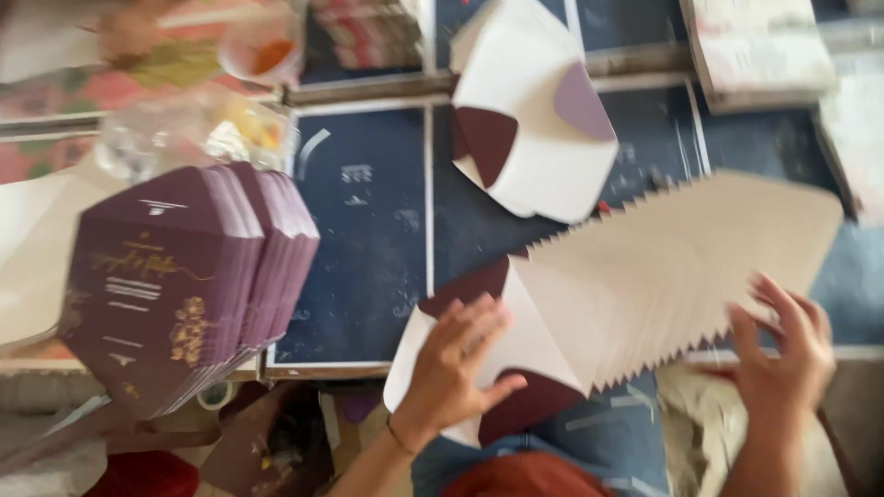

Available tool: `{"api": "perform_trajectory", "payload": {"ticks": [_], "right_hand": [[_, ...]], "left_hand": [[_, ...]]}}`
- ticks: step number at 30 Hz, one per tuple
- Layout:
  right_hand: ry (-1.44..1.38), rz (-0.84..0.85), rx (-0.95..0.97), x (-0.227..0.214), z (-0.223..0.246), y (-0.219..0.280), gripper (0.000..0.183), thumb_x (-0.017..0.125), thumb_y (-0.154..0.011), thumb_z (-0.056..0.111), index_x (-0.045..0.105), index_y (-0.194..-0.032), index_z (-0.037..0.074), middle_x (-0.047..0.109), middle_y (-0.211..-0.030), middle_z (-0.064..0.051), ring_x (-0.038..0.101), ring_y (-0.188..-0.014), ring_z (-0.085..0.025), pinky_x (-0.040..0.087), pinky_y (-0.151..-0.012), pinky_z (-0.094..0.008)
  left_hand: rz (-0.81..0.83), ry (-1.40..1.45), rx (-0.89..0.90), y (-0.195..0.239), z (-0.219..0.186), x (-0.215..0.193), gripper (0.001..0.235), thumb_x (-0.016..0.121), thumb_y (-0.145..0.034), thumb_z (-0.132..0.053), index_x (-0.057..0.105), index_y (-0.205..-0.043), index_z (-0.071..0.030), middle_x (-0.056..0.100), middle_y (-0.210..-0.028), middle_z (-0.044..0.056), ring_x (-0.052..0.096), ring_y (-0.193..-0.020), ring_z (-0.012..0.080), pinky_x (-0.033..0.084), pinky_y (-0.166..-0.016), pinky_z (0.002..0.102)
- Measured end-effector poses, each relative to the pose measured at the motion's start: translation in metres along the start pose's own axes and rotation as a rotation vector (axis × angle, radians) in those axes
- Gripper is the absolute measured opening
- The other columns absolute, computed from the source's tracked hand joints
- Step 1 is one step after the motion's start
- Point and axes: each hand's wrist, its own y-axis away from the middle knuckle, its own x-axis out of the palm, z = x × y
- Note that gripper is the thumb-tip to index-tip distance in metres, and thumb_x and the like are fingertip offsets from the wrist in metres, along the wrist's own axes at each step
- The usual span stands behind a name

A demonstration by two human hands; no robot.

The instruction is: Fanning out paper liners, applying adhesive, and folding them into envelopes at a workstation.

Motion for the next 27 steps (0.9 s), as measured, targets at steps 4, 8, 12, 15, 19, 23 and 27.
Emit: {"api": "perform_trajectory", "payload": {"ticks": [4,8,12,15,19,23,27], "right_hand": [[0.118,0.158,-0.117,0.042,0.053,-0.009,0.035,0.08,-0.107,0.002,0.078,-0.142,0.002,0.071,-0.132,-0.019,0.069,-0.106,-0.03,0.058,-0.093,-0.041],[0.32,0.229,-0.19,0.092,0.047,0.009,0.034,0.071,-0.099,0.0,0.084,-0.129,0.007,0.072,-0.116,-0.012,0.059,-0.107,-0.034,0.058,-0.087,-0.049],[0.334,0.314,-0.138,0.101,0.042,0.009,0.047,0.052,-0.088,-0.015,0.081,-0.121,0.003,0.066,-0.118,-0.011,0.055,-0.111,-0.037,0.056,-0.088,-0.049],[-0.315,0.588,-0.047,0.096,0.067,0.001,0.031,0.043,-0.091,-0.017,0.064,-0.103,0.002,0.071,-0.126,-0.012,0.068,-0.12,-0.027,0.051,-0.1,-0.036],[-0.531,0.878,-0.042,0.136,0.091,0.022,0.057,0.043,-0.099,-0.011,0.045,-0.151,0.011,0.041,-0.174,-0.013,0.039,-0.163,-0.03,0.032,-0.129,-0.043],[-0.382,0.707,-0.258,0.169,0.113,0.059,0.073,0.049,-0.09,-0.011,0.044,-0.162,-0.007,0.041,-0.169,-0.035,0.036,-0.155,-0.055,0.035,-0.123,-0.064],[-0.206,0.555,-0.446,0.194,0.102,0.081,0.074,0.054,-0.083,-0.006,0.051,-0.157,-0.011,0.045,-0.169,-0.032,0.04,-0.157,-0.048,0.035,-0.126,-0.053]], "left_hand": [[0.123,-0.183,-0.135,0.009,0.023,0.031,0.114,0.087,-0.089,-0.068,0.032,-0.169,-0.009,0.035,-0.176,0.016,0.031,-0.166,0.0348,0.022,-0.134,0.063],[0.201,-0.266,-0.208,0.023,0.027,0.054,0.124,0.08,-0.092,-0.076,0.017,-0.174,-0.007,0.016,-0.183,0.021,0.012,-0.171,0.0376,0.012,-0.135,0.064],[0.164,-0.225,-0.246,0.03,0.032,0.069,0.125,0.076,-0.093,-0.075,0.013,-0.173,-0.002,0.018,-0.182,0.023,0.016,-0.171,0.0387,0.013,-0.138,0.059],[0.244,-0.146,-0.314,0.035,0.034,0.072,0.133,0.079,-0.093,-0.071,-0.001,-0.173,0.001,0.009,-0.184,0.019,0.008,-0.172,0.0322,0.007,-0.139,0.052],[0.201,-0.017,-0.364,0.032,0.037,0.075,0.137,0.076,-0.091,-0.071,-0.006,-0.17,0.006,0.009,-0.184,0.016,0.02,-0.17,0.0341,0.012,-0.139,0.05],[0.071,0.11,-0.397,0.03,0.039,0.083,0.155,0.095,-0.069,-0.056,0.0,-0.165,0.019,0.028,-0.177,0.03,0.03,-0.163,0.0435,0.013,-0.135,0.054],[0.043,0.082,-0.376,0.029,0.041,0.077,0.155,0.097,-0.066,-0.041,-0.005,-0.164,0.021,0.03,-0.176,0.03,0.031,-0.162,0.0454,0.019,-0.134,0.055]]}}
